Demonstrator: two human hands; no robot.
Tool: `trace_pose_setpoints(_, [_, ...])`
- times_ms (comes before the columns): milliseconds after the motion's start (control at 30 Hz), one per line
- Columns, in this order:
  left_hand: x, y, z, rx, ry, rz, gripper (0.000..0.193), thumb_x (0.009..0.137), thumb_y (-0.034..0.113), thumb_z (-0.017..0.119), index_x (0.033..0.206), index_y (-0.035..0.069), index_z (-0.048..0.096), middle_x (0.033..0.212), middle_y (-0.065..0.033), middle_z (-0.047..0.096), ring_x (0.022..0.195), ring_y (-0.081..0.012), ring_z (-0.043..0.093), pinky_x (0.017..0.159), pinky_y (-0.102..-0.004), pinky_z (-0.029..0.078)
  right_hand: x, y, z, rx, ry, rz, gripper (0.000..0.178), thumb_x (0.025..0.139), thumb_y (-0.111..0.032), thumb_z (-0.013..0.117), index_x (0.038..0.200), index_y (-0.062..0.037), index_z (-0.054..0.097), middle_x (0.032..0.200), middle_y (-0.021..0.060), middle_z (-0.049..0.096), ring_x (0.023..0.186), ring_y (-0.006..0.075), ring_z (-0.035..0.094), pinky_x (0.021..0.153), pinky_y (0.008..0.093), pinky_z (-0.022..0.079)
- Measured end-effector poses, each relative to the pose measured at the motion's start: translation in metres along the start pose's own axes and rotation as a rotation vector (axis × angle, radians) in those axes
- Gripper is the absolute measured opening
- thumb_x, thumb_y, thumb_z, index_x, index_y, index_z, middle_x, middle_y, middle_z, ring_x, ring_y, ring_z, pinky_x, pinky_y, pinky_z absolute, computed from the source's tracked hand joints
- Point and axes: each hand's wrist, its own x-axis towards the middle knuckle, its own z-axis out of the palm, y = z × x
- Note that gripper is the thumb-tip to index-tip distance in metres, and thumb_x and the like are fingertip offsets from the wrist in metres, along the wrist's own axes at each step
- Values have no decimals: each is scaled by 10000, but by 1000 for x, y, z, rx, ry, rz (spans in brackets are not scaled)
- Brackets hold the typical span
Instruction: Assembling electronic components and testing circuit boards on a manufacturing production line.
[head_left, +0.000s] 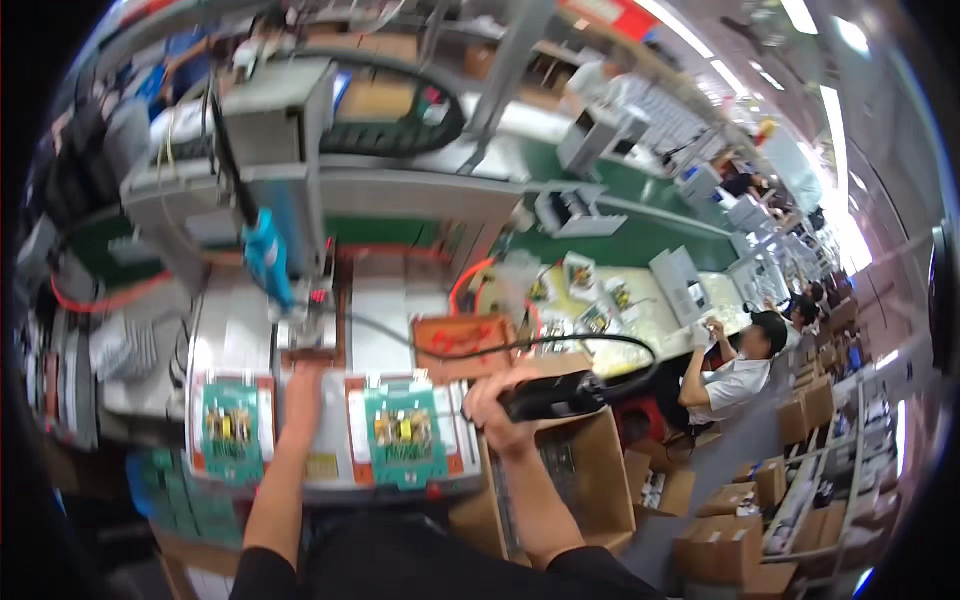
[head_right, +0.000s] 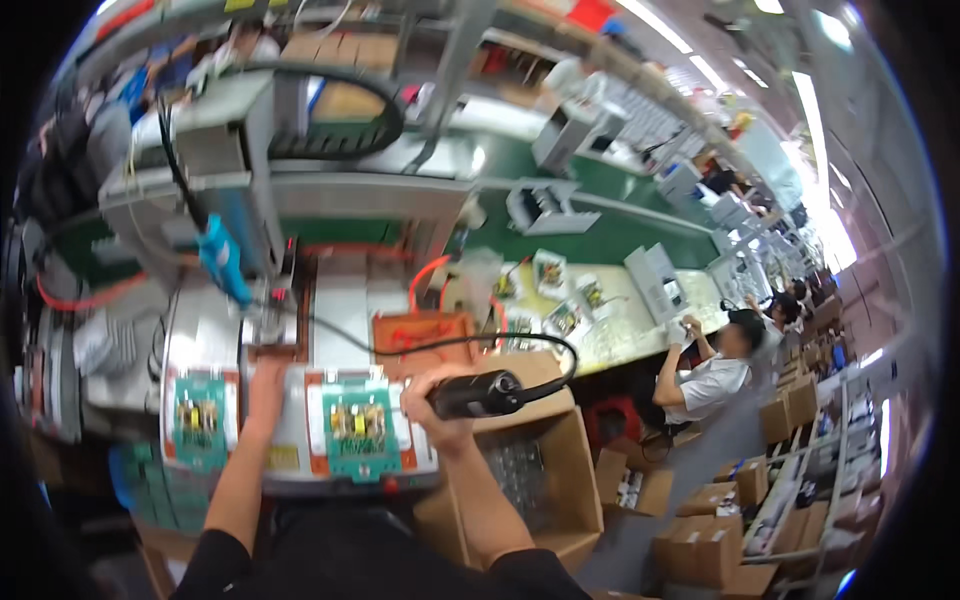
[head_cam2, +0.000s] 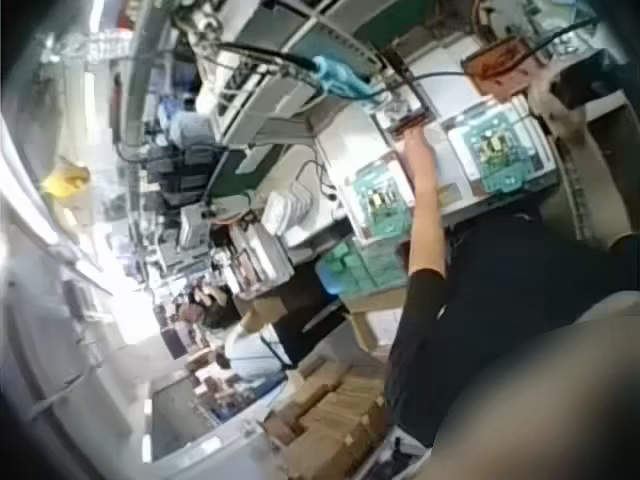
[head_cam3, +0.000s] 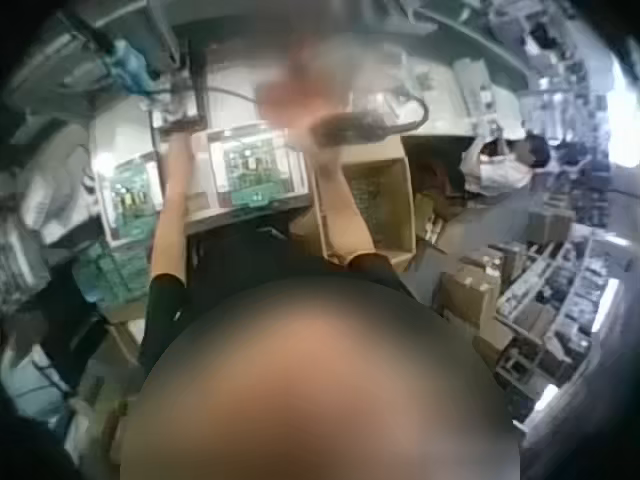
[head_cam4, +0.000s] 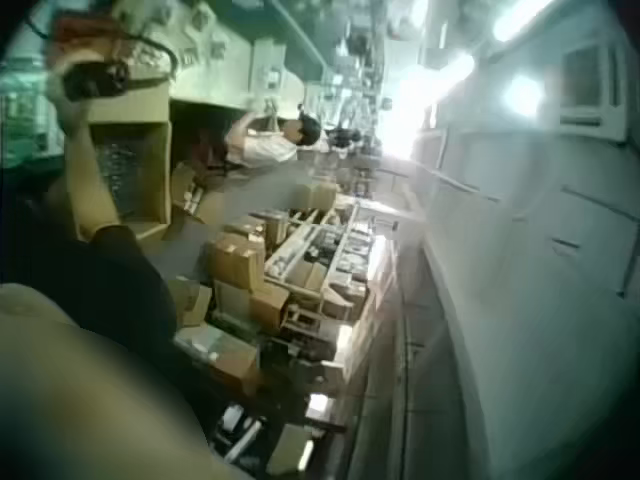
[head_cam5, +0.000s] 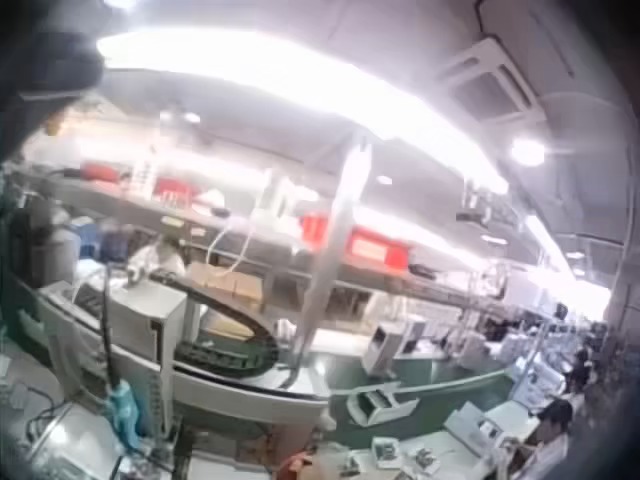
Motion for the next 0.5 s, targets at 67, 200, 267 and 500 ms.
trace_pose_setpoints(67, [-2,8,-4,-19,5,-1,170,891,44,482,928,-2,642,937,-230,595,905,-416,588,784,-471,478,-8,-8,6,72,106,47,360,813,99,636,1076,-75,462,699,56,521,572,163,527,543,315,474])
trace_pose_setpoints(200, [-3,-13,6,36,-81,-26,103,870,37,531,847,-21,613,943,-238,582,908,-428,583,792,-493,477,-26,1,12,182,202,10,357,804,133,635,1050,-69,474,722,55,546,573,151,549,538,310,494])
trace_pose_setpoints(267, [1,-33,7,60,-74,-15,90,862,29,538,852,-23,611,952,-240,580,911,-433,582,792,-494,479,-29,10,12,187,152,26,377,821,131,625,1089,-79,463,722,50,538,566,148,543,529,311,486])
trace_pose_setpoints(500, [11,-80,8,141,-187,18,68,800,12,588,855,-17,614,919,-228,604,915,-420,591,821,-495,477,-40,7,23,177,147,33,350,856,114,565,1093,-105,429,654,33,456,514,139,478,508,322,436])
